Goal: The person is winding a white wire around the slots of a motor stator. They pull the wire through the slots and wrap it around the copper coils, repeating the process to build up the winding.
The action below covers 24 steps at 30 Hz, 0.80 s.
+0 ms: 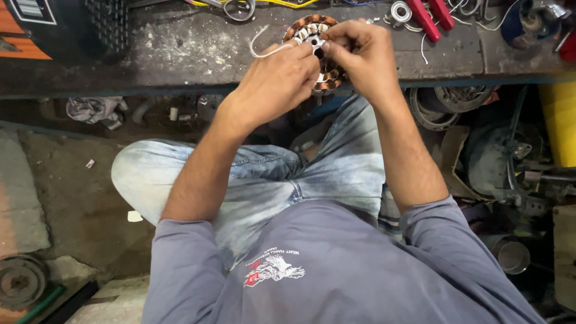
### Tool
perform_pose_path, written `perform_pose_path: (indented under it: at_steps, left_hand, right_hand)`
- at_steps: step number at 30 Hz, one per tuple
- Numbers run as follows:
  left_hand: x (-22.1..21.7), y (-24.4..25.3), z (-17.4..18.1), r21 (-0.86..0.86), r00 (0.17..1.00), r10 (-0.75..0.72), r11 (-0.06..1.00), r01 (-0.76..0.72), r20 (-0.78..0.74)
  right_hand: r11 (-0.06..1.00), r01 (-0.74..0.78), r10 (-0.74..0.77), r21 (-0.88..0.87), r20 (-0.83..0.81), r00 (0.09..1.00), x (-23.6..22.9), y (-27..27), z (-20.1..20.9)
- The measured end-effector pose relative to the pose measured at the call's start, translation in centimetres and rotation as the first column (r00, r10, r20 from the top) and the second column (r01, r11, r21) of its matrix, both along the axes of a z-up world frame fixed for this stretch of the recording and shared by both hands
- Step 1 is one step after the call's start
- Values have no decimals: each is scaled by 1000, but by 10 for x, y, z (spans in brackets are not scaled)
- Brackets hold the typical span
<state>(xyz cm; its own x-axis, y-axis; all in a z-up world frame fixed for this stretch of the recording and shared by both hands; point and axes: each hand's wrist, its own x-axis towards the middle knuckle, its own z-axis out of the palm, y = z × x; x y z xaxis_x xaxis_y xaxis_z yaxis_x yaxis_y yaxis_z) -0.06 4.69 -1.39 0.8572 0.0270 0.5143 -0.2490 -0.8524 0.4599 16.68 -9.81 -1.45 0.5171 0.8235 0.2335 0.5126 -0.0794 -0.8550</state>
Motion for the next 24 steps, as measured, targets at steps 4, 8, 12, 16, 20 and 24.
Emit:
perform_pose_path:
  at_steps: [4,8,12,16,20,24]
  left_hand:
    - [3,2,-1,13,999,23,1000,-24,38]
    - [2,5,-1,-44,1000,-13,999,13,11]
    - [2,5,0,-36,1000,-18,999,18,6]
    - [1,5,1,-60,999,-27,998,29,26]
    - [2,6,1,-56,999,-29,998,31,40]
    - [3,9,-1,-77,998,-41,996,45,49]
  right_hand:
    - [998,5,-2,-56,45,999,-4,0,4]
    - [997,62,-58,-37,97,994,-9,3,5]
    - [998,44,-56,44,315,947,-10,2,5]
    - [995,104,-100,-1,274,957,-8,1,2]
    - [989,142,-134,-36,177,975,-3,2,-2]
    - [986,161,-155,-45,114,981,0,5,-5]
